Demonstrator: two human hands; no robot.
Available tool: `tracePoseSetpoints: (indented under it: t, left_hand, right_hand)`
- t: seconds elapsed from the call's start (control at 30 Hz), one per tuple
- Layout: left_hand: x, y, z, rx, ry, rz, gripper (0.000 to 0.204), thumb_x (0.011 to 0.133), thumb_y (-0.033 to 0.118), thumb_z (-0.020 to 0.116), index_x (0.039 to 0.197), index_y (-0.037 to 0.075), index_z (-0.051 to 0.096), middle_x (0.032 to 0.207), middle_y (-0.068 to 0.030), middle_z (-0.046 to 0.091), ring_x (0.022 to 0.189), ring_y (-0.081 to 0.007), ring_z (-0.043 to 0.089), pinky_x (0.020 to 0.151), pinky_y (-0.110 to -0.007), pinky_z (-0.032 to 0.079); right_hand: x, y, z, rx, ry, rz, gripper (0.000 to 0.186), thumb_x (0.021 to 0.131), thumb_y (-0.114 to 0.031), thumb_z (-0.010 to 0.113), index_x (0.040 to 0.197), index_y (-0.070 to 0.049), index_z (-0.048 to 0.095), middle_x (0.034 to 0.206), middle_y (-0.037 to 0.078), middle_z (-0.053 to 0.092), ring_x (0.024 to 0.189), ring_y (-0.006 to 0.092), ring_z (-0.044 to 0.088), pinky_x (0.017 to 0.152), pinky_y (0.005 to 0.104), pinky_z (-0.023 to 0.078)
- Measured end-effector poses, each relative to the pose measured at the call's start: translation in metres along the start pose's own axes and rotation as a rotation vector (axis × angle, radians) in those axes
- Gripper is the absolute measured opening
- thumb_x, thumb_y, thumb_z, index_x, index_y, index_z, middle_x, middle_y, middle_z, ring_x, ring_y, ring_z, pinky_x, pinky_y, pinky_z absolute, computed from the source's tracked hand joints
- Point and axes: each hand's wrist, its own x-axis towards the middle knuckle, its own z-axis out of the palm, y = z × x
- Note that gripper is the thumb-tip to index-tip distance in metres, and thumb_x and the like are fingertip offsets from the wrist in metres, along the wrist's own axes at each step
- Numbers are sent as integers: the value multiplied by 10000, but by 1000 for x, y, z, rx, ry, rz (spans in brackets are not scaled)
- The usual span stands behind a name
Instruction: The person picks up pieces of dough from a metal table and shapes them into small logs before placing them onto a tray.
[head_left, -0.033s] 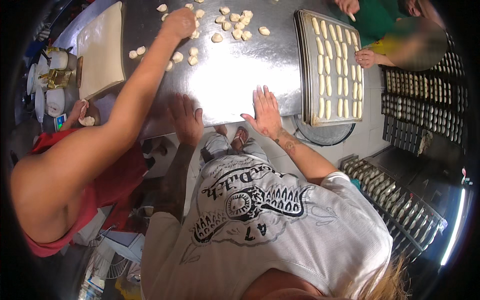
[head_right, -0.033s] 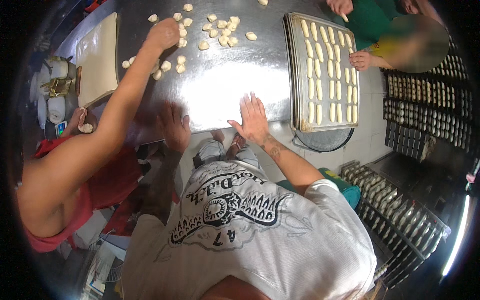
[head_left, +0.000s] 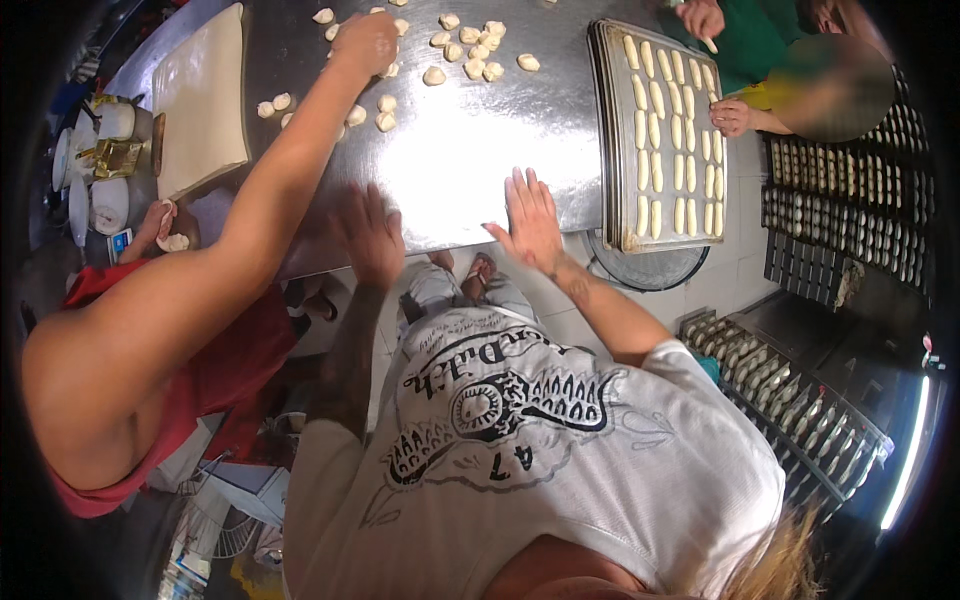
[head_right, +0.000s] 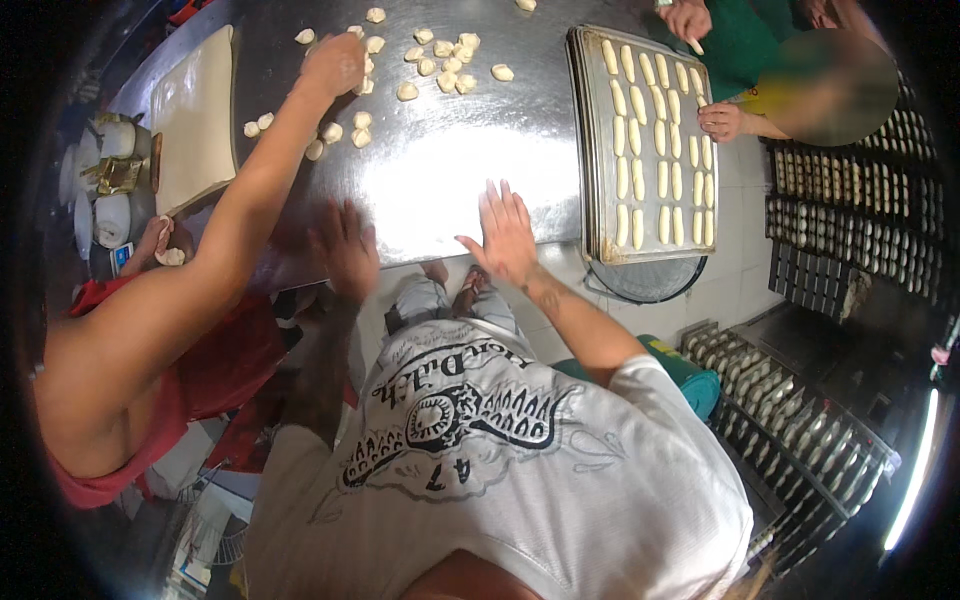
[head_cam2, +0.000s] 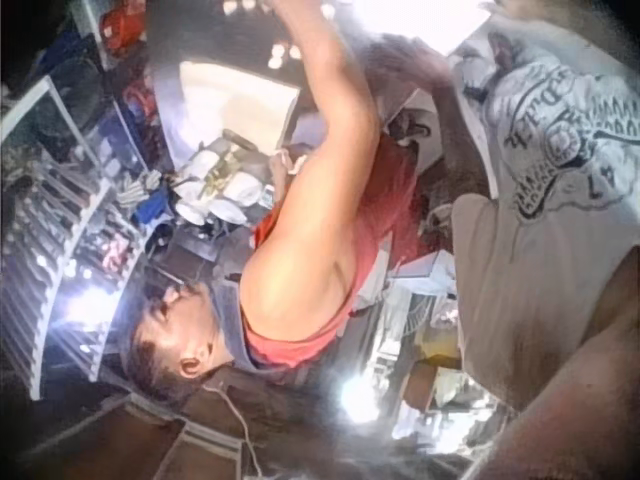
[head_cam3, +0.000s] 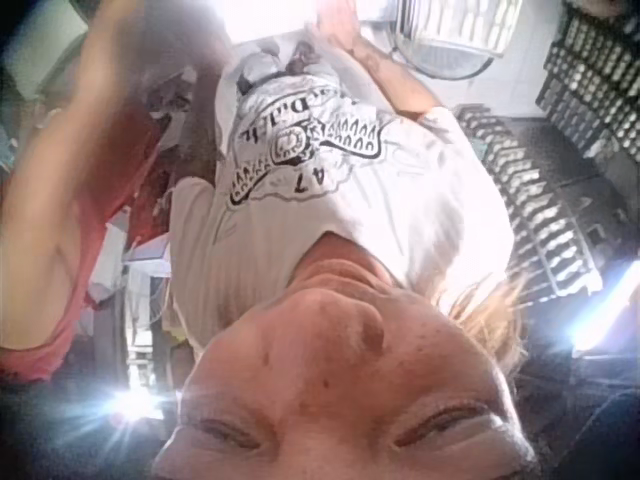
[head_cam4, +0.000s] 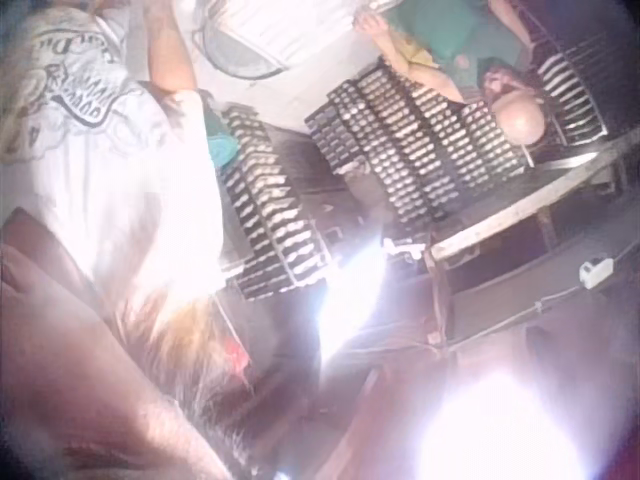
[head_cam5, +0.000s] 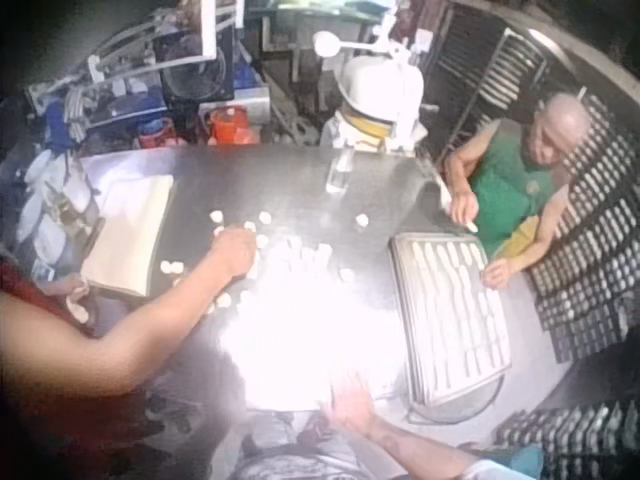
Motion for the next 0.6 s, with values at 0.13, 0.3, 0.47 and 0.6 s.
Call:
tracePoseSetpoints:
  t: [0.13,0.3,0.47,0.6]
  left_hand:
    - [80,-6,-17,-211,-125,-179,578,1040,347,621,1468,-38,562,1570,-254,509,1468,-394,483,1196,-629,338]
    - [51,-21,-14,-337,29,-45,465,1022,275,669,1333,-68,614,1380,-337,607,1334,-466,569,1160,-538,396]
    - [-21,-44,-29,-648,185,-787,610,1055,208,647,1556,-54,417,1590,-270,463,1485,-425,430,1241,-512,313]
    - [-61,-25,-22,-903,-60,-490,636,1071,191,614,1593,-50,340,1606,-283,435,1529,-410,381,1241,-504,318]
  right_hand:
    - [83,4,-14,-149,186,64,874,1021,-604,563,1558,77,443,1674,279,371,1596,461,249,1284,623,190]
    - [68,0,-30,56,212,-63,658,1032,-395,619,1515,39,506,1579,263,488,1514,448,389,1255,567,292]
    - [2,17,-49,329,585,432,521,1031,-100,583,1512,59,465,1464,311,537,1346,474,532,1108,523,457]
    - [-30,-5,-44,598,218,258,665,1080,-119,570,1634,87,266,1648,334,349,1513,410,431,1221,457,386]
